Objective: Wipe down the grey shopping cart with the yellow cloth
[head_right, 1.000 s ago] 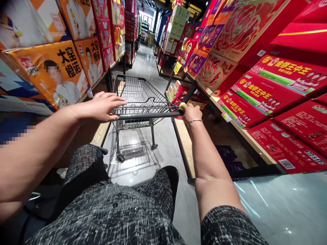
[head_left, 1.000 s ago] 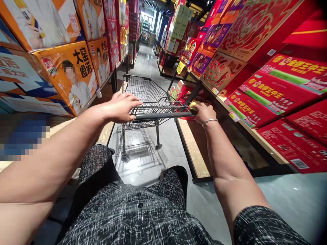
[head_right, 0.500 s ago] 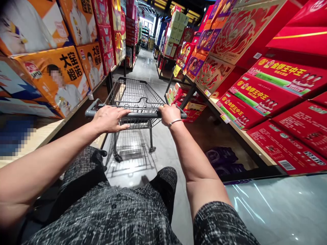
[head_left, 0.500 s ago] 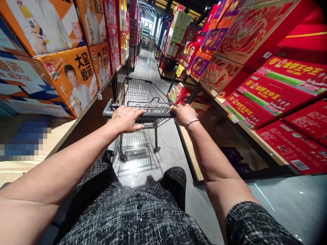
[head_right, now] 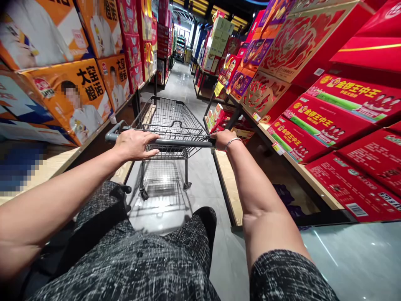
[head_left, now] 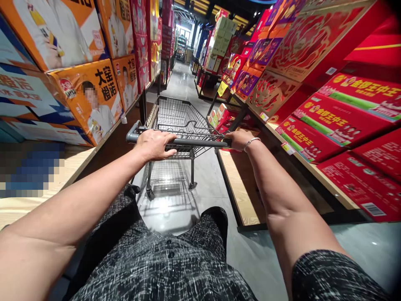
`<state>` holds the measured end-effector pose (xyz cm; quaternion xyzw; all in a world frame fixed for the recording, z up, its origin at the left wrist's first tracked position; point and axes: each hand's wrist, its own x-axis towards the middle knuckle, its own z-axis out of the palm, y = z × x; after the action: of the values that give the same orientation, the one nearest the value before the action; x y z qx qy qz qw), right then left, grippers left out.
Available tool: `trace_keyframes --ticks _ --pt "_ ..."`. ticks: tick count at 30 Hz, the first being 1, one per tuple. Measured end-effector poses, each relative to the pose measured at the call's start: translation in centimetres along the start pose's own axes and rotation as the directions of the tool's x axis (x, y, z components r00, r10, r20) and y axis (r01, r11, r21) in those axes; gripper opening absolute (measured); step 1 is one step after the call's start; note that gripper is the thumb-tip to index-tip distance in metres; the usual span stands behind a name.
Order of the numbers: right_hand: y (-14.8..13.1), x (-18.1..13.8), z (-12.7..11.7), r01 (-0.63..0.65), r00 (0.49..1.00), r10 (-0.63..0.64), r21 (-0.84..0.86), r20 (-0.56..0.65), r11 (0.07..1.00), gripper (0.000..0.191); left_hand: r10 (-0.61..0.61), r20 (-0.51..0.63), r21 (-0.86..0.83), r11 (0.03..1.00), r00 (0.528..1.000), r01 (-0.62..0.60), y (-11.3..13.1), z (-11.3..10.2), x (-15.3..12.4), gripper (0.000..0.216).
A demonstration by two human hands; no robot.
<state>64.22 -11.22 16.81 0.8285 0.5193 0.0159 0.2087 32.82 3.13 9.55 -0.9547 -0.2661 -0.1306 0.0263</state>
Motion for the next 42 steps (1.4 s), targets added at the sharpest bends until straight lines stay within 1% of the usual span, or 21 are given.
trace_keyframes --ticks 3,8,13,15,17,19,20,24,26,27,28,29,30,31,32,34,35,37,40,41,42 --pt "-1.3 -1.0 -0.2 0.023 0.999 -0.023 0.013 -0.033 1.0 0.044 -0.064 0.009 0.001 0.998 0.998 0.063 -1.4 -0.1 0.5 0.061" --pt "-2.8 -2.2 -0.3 0.096 0.992 -0.093 0.027 -0.091 0.995 0.039 -0.095 -0.087 0.004 0.995 0.992 0.096 -4.2 0.3 1.1 0.062" --pt "-4.6 -3.7 -0.7 0.127 0.985 -0.12 0.047 -0.12 0.991 0.039 -0.203 -0.112 -0.113 0.975 0.973 0.191 -6.3 1.0 1.7 0.07" --pt "-5.4 -4.3 -0.9 0.139 0.981 -0.128 0.068 -0.147 0.988 0.04 -0.276 -0.103 -0.144 0.955 0.956 0.26 -6.6 1.3 2.2 0.074" --pt "-6.5 -5.1 -1.1 0.148 0.976 -0.129 0.097 -0.178 0.984 0.042 -0.374 -0.079 -0.168 0.919 0.924 0.357 -6.5 1.5 2.6 0.079" --pt "-7.8 -5.8 -1.3 0.147 0.971 -0.118 0.128 -0.209 0.981 0.043 -0.447 -0.039 -0.207 0.878 0.894 0.431 -5.7 1.7 2.9 0.082" --pt "-8.5 -6.2 -1.4 0.145 0.968 -0.11 0.142 -0.226 0.979 0.043 -0.459 -0.014 -0.235 0.865 0.889 0.443 -5.0 1.8 3.0 0.082" --pt "-11.6 -7.8 -1.9 0.179 0.945 -0.107 0.215 -0.309 0.96 0.045 -0.374 0.053 -0.325 0.87 0.926 0.37 -1.6 1.8 2.8 0.075" --pt "-12.6 -8.0 -2.0 0.269 0.915 -0.143 0.307 -0.378 0.913 0.048 -0.328 0.061 -0.344 0.88 0.943 0.328 -0.2 1.6 2.5 0.07" --pt "-12.8 -7.8 -1.8 0.353 0.886 -0.178 0.374 -0.427 0.858 0.05 -0.309 0.064 -0.353 0.882 0.949 0.311 0.4 1.4 2.4 0.068" --pt "-12.8 -7.3 -1.6 0.452 0.847 -0.211 0.449 -0.489 0.771 0.052 -0.291 0.067 -0.362 0.884 0.954 0.295 0.8 1.2 2.3 0.066" --pt "-12.6 -6.6 -1.2 0.548 0.798 -0.225 0.519 -0.559 0.656 0.054 -0.273 0.073 -0.369 0.886 0.959 0.28 1.0 0.9 2.2 0.065" --pt "-12.1 -5.7 -0.6 0.623 0.752 -0.205 0.573 -0.626 0.533 0.056 -0.252 0.083 -0.373 0.889 0.964 0.265 1.2 0.7 2.0 0.063" --pt "-11.6 -4.7 0.0 0.67 0.717 -0.156 0.611 -0.679 0.421 0.058 -0.227 0.097 -0.371 0.895 0.969 0.247 1.3 0.4 1.9 0.062" --pt "-11.0 -3.6 0.8 0.691 0.698 -0.083 0.639 -0.711 0.338 0.059 -0.199 0.11 -0.365 0.903 0.974 0.225 1.4 0.1 1.7 0.061" --pt "-9.9 -1.7 2.4 0.684 0.696 0.052 0.683 -0.716 0.256 0.062 -0.136 0.127 -0.351 0.92 0.983 0.173 1.7 -0.5 1.3 0.061" --pt "-9.5 -1.0 3.2 0.675 0.703 0.076 0.697 -0.708 0.242 0.062 -0.105 0.125 -0.349 0.926 0.987 0.143 2.0 -0.8 1.1 0.06" --pt "-9.4 -0.3 4.7 0.677 0.709 0.009 0.684 -0.705 0.272 0.059 -0.036 0.104 -0.351 0.934 0.994 0.071 2.8 -1.3 0.6 0.06" --pt "-10.4 -0.4 6.3 0.695 0.683 -0.143 0.577 -0.716 0.429 0.059 0.073 0.107 -0.328 0.944 0.992 -0.034 4.2 -2.2 0.2 0.057" --pt "-10.7 -0.4 6.6 0.679 0.688 -0.169 0.545 -0.706 0.491 0.062 0.091 0.134 -0.302 0.952 0.987 -0.047 4.6 -2.5 0.0 0.057" --pt "-11.0 -0.3 7.0 0.648 0.707 -0.181 0.524 -0.683 0.553 0.065 0.094 0.166 -0.267 0.963 0.982 -0.047 4.9 -2.8 0.0 0.059"
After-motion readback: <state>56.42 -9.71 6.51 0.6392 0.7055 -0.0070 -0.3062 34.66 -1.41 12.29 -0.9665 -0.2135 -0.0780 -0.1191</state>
